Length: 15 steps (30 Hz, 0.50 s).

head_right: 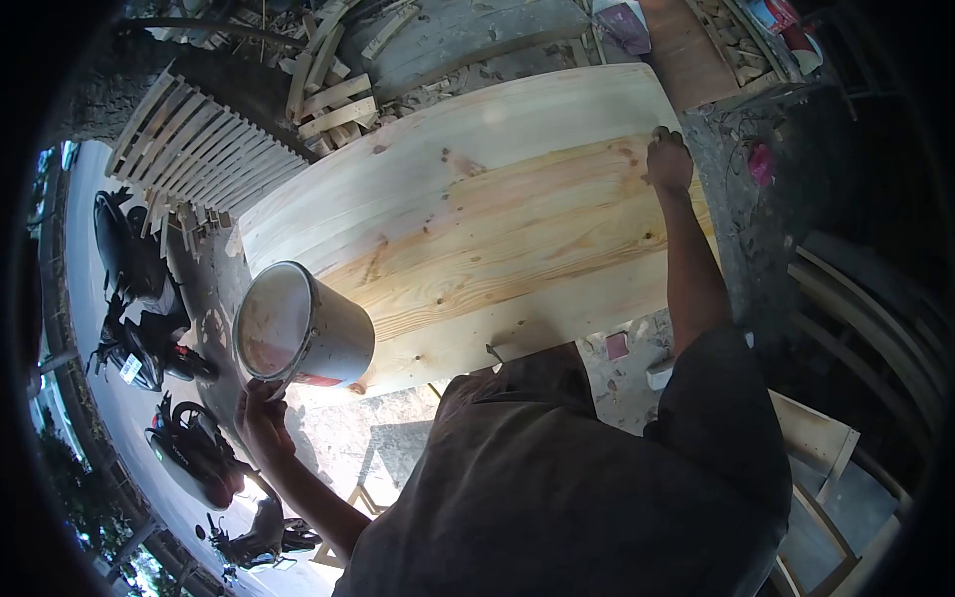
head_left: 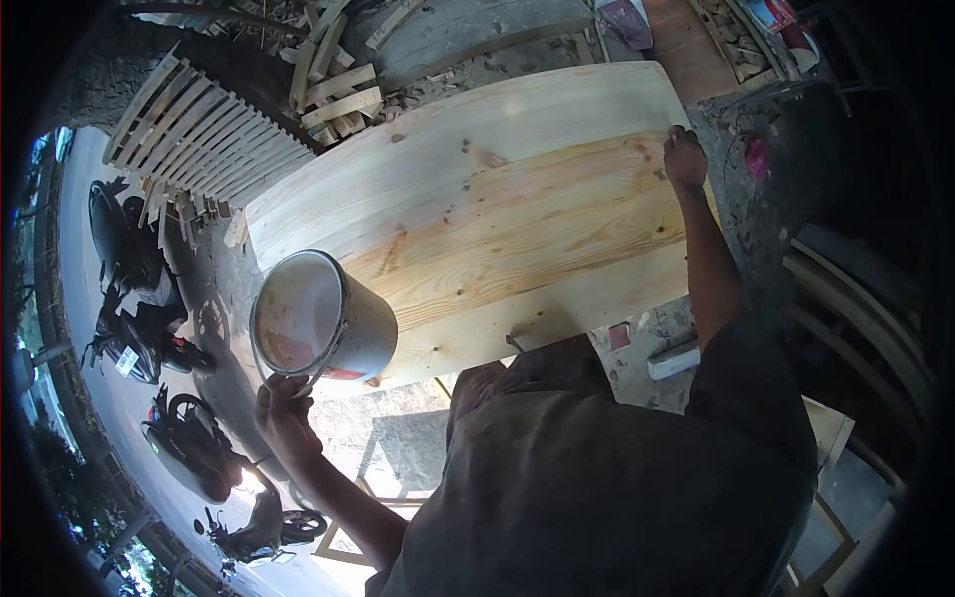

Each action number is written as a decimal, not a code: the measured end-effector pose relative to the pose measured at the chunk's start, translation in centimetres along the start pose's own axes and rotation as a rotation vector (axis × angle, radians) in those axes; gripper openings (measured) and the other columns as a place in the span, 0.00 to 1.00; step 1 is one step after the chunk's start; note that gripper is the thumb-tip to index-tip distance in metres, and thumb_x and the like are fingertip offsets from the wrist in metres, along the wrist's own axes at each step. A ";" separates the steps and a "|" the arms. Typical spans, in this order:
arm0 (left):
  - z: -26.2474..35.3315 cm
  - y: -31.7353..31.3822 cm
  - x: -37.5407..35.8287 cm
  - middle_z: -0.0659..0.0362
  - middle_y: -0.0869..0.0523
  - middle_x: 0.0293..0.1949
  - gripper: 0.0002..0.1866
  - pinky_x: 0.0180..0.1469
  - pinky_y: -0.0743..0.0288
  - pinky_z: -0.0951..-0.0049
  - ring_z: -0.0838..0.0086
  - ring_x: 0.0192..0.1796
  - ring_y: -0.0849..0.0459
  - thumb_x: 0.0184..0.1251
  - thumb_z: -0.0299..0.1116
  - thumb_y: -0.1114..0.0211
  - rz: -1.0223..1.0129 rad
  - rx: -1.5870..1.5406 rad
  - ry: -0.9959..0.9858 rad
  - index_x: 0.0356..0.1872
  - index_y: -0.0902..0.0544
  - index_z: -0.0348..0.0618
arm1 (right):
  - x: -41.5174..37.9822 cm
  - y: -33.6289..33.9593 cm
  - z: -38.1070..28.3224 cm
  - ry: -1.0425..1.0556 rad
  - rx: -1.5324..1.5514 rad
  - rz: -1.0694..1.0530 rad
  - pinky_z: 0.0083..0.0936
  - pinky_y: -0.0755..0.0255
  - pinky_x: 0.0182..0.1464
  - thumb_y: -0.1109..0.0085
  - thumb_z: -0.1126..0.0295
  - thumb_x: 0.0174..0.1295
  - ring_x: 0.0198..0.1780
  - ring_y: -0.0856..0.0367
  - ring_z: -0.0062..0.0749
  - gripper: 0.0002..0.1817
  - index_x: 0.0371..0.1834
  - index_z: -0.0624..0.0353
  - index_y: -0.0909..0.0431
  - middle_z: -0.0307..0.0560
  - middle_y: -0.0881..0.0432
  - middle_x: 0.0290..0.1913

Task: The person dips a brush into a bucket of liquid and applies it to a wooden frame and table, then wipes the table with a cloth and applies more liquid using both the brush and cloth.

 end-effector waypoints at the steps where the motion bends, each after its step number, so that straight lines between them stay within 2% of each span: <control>1: -0.5 1.2 0.0 0.56 0.13 0.32 0.08 0.29 0.28 0.85 0.80 0.27 0.19 0.61 0.23 0.35 0.022 -0.001 0.001 0.41 0.16 0.34 | 0.5 0.5 0.4 0.011 -0.195 -0.015 0.39 0.16 0.39 0.38 0.61 0.68 0.37 0.12 0.50 0.09 0.44 0.52 0.18 0.53 0.17 0.40; 2: -0.9 2.4 0.0 0.57 0.13 0.32 0.07 0.29 0.29 0.85 0.81 0.26 0.20 0.61 0.23 0.35 0.046 -0.004 0.001 0.40 0.16 0.35 | 0.0 -1.7 -1.8 0.013 -0.245 -0.099 0.40 0.16 0.39 0.37 0.59 0.67 0.39 0.13 0.51 0.10 0.44 0.52 0.18 0.53 0.19 0.42; 3: -1.2 3.2 -0.2 0.59 0.14 0.31 0.07 0.28 0.31 0.85 0.81 0.26 0.22 0.61 0.23 0.35 0.051 0.002 0.008 0.40 0.17 0.35 | -1.6 -2.6 -6.6 0.054 -0.178 -0.074 0.38 0.16 0.38 0.38 0.59 0.68 0.39 0.13 0.49 0.11 0.45 0.54 0.18 0.54 0.19 0.43; 6: -2.2 5.3 -1.4 0.60 0.16 0.30 0.08 0.28 0.32 0.84 0.81 0.26 0.23 0.59 0.23 0.34 0.174 0.036 0.050 0.40 0.17 0.37 | -9.2 -2.6 -26.9 0.251 -0.002 -0.143 0.31 0.16 0.35 0.37 0.67 0.59 0.42 0.18 0.45 0.10 0.42 0.56 0.16 0.54 0.22 0.42; 7: -2.2 5.6 -1.7 0.60 0.16 0.30 0.08 0.28 0.32 0.84 0.81 0.26 0.23 0.58 0.23 0.34 0.214 0.053 0.058 0.40 0.17 0.37 | -12.1 -1.2 -33.6 0.337 0.127 -0.131 0.33 0.18 0.35 0.36 0.68 0.58 0.42 0.19 0.44 0.09 0.41 0.56 0.17 0.54 0.23 0.41; 8: -2.2 5.5 -2.2 0.60 0.16 0.31 0.08 0.28 0.32 0.84 0.81 0.27 0.23 0.58 0.24 0.34 0.270 0.055 0.051 0.39 0.16 0.37 | -14.4 -0.9 -39.2 0.428 0.381 -0.108 0.35 0.19 0.36 0.36 0.69 0.58 0.41 0.19 0.46 0.08 0.40 0.55 0.17 0.56 0.23 0.41; 9: -2.1 5.3 -2.9 0.60 0.16 0.31 0.07 0.29 0.31 0.83 0.81 0.27 0.23 0.58 0.24 0.34 0.327 0.062 0.046 0.39 0.16 0.38 | -16.0 0.0 -43.7 0.424 0.583 -0.132 0.40 0.21 0.40 0.34 0.67 0.57 0.39 0.20 0.48 0.08 0.39 0.54 0.18 0.57 0.25 0.39; 10: -2.1 5.4 -3.6 0.60 0.16 0.31 0.07 0.29 0.31 0.83 0.81 0.27 0.23 0.59 0.24 0.34 0.384 0.067 0.039 0.39 0.16 0.38 | -16.4 1.3 -46.1 0.473 0.807 -0.048 0.44 0.22 0.44 0.35 0.68 0.59 0.40 0.19 0.54 0.07 0.38 0.55 0.19 0.58 0.23 0.40; 13: -2.8 6.5 -4.3 0.60 0.15 0.31 0.07 0.31 0.30 0.81 0.78 0.29 0.22 0.62 0.27 0.32 0.373 0.043 0.039 0.40 0.15 0.37 | -13.8 -3.6 -47.5 0.140 1.434 -0.390 0.45 0.24 0.48 0.38 0.70 0.61 0.44 0.18 0.57 0.05 0.39 0.56 0.20 0.57 0.19 0.42; 14: -3.0 6.5 -4.8 0.60 0.15 0.31 0.07 0.32 0.29 0.81 0.78 0.29 0.21 0.63 0.27 0.32 0.380 0.024 0.040 0.40 0.15 0.37 | -12.1 -5.6 -45.2 0.148 1.369 -0.379 0.44 0.24 0.50 0.41 0.71 0.62 0.48 0.17 0.55 0.05 0.40 0.57 0.21 0.54 0.16 0.43; 15: -3.5 7.3 -4.8 0.60 0.15 0.31 0.08 0.32 0.29 0.81 0.77 0.30 0.21 0.65 0.29 0.32 0.414 0.056 0.071 0.40 0.14 0.37 | -9.8 -6.0 -40.9 0.149 1.321 -0.361 0.42 0.23 0.49 0.38 0.70 0.61 0.44 0.16 0.55 0.06 0.39 0.57 0.20 0.56 0.15 0.39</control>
Point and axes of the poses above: each hand's wrist, its own x-axis towards the middle knuckle, its own y-axis out of the back of the hand, z = x × y, the point moved 6 cm from there along x, towards the middle knuckle
